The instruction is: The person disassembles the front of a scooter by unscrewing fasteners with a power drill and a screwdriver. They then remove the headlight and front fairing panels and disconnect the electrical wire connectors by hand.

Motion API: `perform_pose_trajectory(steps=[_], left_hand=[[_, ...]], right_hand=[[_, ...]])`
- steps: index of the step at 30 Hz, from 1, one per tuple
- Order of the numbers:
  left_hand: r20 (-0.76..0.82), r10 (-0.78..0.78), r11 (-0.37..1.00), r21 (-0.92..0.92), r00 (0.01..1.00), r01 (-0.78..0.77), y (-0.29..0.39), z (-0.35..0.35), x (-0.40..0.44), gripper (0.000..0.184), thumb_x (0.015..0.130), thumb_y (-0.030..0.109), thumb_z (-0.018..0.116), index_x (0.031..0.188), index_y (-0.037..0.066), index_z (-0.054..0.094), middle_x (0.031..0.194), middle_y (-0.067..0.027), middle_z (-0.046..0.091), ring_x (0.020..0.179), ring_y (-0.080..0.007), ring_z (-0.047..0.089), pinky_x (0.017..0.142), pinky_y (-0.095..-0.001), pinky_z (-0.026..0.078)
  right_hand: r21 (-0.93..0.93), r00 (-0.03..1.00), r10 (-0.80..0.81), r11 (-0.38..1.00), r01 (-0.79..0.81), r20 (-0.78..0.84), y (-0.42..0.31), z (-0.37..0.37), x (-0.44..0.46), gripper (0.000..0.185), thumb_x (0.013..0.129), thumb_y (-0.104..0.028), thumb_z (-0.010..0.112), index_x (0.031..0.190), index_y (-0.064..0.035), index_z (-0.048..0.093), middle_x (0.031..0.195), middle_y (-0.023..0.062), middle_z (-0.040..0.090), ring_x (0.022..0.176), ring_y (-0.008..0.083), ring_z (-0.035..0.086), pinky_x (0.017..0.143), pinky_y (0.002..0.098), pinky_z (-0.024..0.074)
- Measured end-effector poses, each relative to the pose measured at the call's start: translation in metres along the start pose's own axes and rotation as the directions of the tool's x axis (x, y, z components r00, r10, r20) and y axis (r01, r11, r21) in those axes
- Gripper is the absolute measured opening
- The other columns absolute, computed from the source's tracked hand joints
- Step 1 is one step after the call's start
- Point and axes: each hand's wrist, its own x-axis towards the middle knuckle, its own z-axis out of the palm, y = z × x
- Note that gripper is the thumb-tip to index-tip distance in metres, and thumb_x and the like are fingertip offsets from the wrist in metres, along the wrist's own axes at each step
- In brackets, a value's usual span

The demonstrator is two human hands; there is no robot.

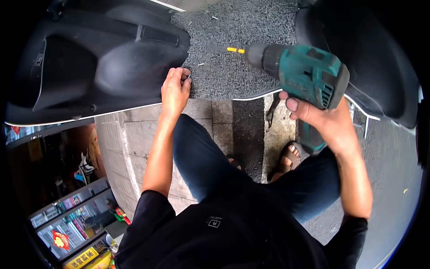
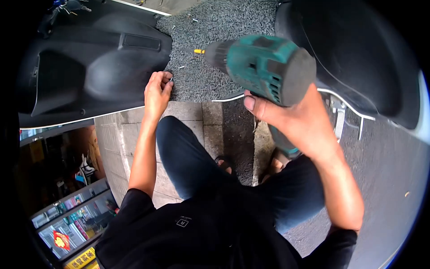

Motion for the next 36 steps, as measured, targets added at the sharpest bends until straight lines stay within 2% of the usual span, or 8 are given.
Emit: perform_pose_trajectory(steps=[6, 9, 16, 19, 22, 25, 29, 36], left_hand=[[-0.029, -0.029, 0.999, 0.041, 0.999, 0.03, 0.01, 0.002, 0.001, 0.01, 0.081, -0.001, 0.064, 0.09, 0.0, 0.06, 0.081, -0.0107, 0.058, 0.068, -0.022, 0.06, 0.066, -0.0331, 0.049], [-0.041, -0.006, 0.998, 0.064, 0.999, 0.009, 0.016, 0.009, 0.009, 0.007, 0.079, -0.001, 0.063, 0.085, 0.0, 0.059, 0.079, -0.0108, 0.058, 0.066, -0.0226, 0.059, 0.064, -0.0335, 0.048], [-0.057, 0.155, 0.987, 0.046, 0.986, -0.152, 0.057, -0.004, 0.013, 0.015, 0.083, 0.006, 0.069, 0.095, 0.0, 0.065, 0.09, -0.009, 0.063, 0.066, -0.0201, 0.059, 0.063, -0.0317, 0.049], [-0.077, -0.079, 0.978, -0.198, 0.994, 0.062, 0.058, 0.002, -0.003, 0.012, 0.09, 0.009, 0.066, 0.095, -0.001, 0.066, 0.079, -0.0007, 0.062, 0.066, -0.0086, 0.052, 0.063, -0.0233, 0.043], [0.182, -0.262, 0.711, -0.628, 0.948, 0.317, 0.074, 0.015, -0.043, 0.018, 0.093, 0.018, 0.065, 0.102, 0.002, 0.066, 0.078, 0.0003, 0.062, 0.071, -0.0059, 0.056, 0.066, -0.0215, 0.046], [0.406, 0.03, 0.654, -0.699, 0.913, 0.289, 0.091, 0.026, -0.077, 0.025, 0.094, 0.022, 0.064, 0.109, 0.002, 0.063, 0.084, -0.0011, 0.064, 0.077, -0.0099, 0.06, 0.069, -0.0275, 0.05], [0.612, 0.535, 0.772, -0.634, 0.583, -0.043, 0.086, -0.011, -0.073, 0.039, 0.089, 0.03, 0.067, 0.115, 0.002, 0.06, 0.089, -0.0102, 0.065, 0.083, -0.0242, 0.064, 0.073, -0.0362, 0.051], [0.857, 0.516, 0.847, -0.507, 0.015, -0.162, -0.048, -0.013, -0.105, 0.067, 0.088, 0.051, 0.064, 0.126, -0.003, 0.055, 0.119, -0.0208, 0.062, 0.111, -0.0308, 0.061, 0.092, -0.0413, 0.048]], right_hand=[[0.2, 0.984, 0.179, 0.963, -0.18, 0.026, 0.021, -0.013, 0.007, 0.032, 0.082, -0.013, 0.074, 0.11, -0.0005, 0.064, 0.097, 0.0074, 0.069, 0.086, 0.0134, 0.064, 0.071, 0.0279, 0.053], [-0.013, 0.985, -0.085, 0.996, 0.088, 0.147, 0.028, -0.02, 0.019, 0.033, 0.082, -0.01, 0.075, 0.111, -0.0007, 0.065, 0.099, 0.0059, 0.07, 0.09, 0.0114, 0.063, 0.078, 0.0272, 0.0514], [0.126, 0.953, -0.097, 0.99, 0.062, 0.288, 0.042, -0.022, 0.039, 0.03, 0.083, -0.011, 0.07, 0.111, 0.0001, 0.064, 0.097, 0.0074, 0.069, 0.083, 0.0123, 0.063, 0.069, 0.0275, 0.053], [0.175, 0.97, -0.004, 0.984, -0.04, 0.242, 0.036, -0.021, 0.033, 0.032, 0.083, -0.012, 0.069, 0.112, 0.0001, 0.063, 0.096, 0.0092, 0.068, 0.076, 0.0129, 0.062, 0.067, 0.0271, 0.0526], [0.197, 0.977, 0.094, 0.971, -0.133, 0.193, 0.029, -0.015, 0.023, 0.032, 0.083, -0.013, 0.067, 0.112, 0.0008, 0.061, 0.096, 0.0103, 0.068, 0.072, 0.0136, 0.061, 0.066, 0.0269, 0.0518], [0.178, 0.98, 0.116, 0.973, -0.144, 0.161, 0.019, 0.004, 0.005, 0.035, 0.082, -0.012, 0.072, 0.114, 0.0008, 0.061, 0.095, 0.0094, 0.068, 0.075, 0.0132, 0.063, 0.067, 0.0268, 0.0531], [0.039, 0.956, 0.083, 0.994, -0.097, 0.282, 0.016, 0.05, -0.008, 0.038, 0.082, -0.011, 0.074, 0.116, -0.0004, 0.06, 0.101, 0.0094, 0.068, 0.079, 0.0149, 0.062, 0.072, 0.0282, 0.0523], [-0.427, 0.803, 0.327, 0.898, -0.102, 0.498, 0.047, 0.146, 0.002, 0.042, 0.081, -0.007, 0.074, 0.118, 0.0013, 0.057, 0.102, 0.0049, 0.064, 0.093, 0.0133, 0.058, 0.085, 0.0287, 0.0474]])
